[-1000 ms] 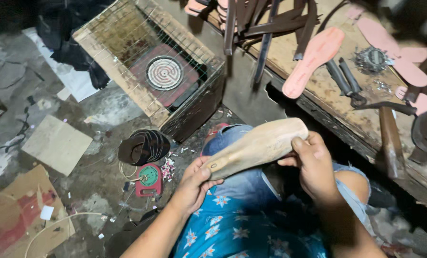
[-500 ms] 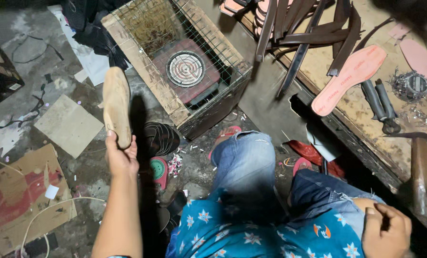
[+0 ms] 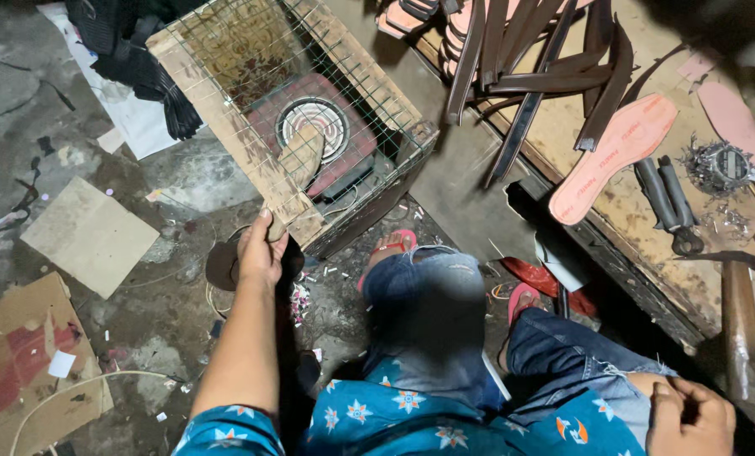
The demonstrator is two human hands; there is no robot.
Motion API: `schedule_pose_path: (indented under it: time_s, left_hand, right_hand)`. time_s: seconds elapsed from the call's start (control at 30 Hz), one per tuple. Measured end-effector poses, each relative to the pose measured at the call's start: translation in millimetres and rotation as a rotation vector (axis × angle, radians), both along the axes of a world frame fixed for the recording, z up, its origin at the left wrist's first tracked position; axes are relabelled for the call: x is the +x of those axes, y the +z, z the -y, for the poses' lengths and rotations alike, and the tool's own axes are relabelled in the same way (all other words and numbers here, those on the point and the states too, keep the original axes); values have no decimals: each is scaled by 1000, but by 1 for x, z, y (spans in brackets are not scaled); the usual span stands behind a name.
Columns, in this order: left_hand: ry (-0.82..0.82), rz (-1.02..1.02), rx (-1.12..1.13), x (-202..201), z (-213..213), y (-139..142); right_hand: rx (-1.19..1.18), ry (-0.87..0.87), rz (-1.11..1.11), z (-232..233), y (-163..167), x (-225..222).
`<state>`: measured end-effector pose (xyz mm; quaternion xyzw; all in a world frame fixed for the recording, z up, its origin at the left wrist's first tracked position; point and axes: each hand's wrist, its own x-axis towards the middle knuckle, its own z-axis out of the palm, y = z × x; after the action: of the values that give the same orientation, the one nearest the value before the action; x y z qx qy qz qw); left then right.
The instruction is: The person sits on the floor and lasts a shoe: they hold a wooden shoe last with a fabric upper, pull and press the upper edges over the insole board, hammer tacks along the edge, and use pliers to grip and tension the material while working around the shoe.
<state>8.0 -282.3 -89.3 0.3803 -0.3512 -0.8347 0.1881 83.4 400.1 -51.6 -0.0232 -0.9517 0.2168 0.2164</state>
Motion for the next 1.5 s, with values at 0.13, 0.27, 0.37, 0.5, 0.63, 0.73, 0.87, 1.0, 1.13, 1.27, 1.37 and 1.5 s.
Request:
schedule_pose_path:
  time_s: [0.13, 0.27, 0.37, 0.5, 0.63, 0.73, 0.87, 1.0, 1.13, 1.27, 1.37, 1.5]
  left_hand:
    - [-19, 10, -33, -18, 4, -8]
    - [-11, 52, -71, -23, 9, -13]
    - [-17, 52, -98, -22, 10, -15]
    - [5, 85, -97, -21, 12, -17]
    - [-1, 59, -102, -19, 11, -18]
    - [9, 68, -108, -16, 10, -17]
    - [25, 138, -105, -15, 11, -19]
    - [23, 41, -90, -32, 16, -27]
    - [1, -83, -51, -59, 17, -30]
    - [-3, -143, -15, -87, 16, -27]
    - [-13, -193, -20, -110, 17, -22]
    - [-25, -228, -25, -129, 16, -17]
  right_hand:
    - [25, 14, -32, -2, -5, -3]
    - [-60, -50, 33, -3, -8, -5]
    - [26, -57, 41, -5, -8, -4]
    - [98, -38, 29, -10, -11, -5]
    - [28, -62, 59, -12, -15, -4]
    - [-45, -53, 48, -12, -18, -3]
    - [-3, -58, 35, -10, -17, -2]
    - [19, -72, 54, -8, -15, -4]
    - [-96, -97, 78, -7, -15, -7]
    - [3, -80, 58, -8, -16, -8]
    - [32, -98, 69, -8, -17, -10]
    - [29, -90, 56, -6, -16, -12]
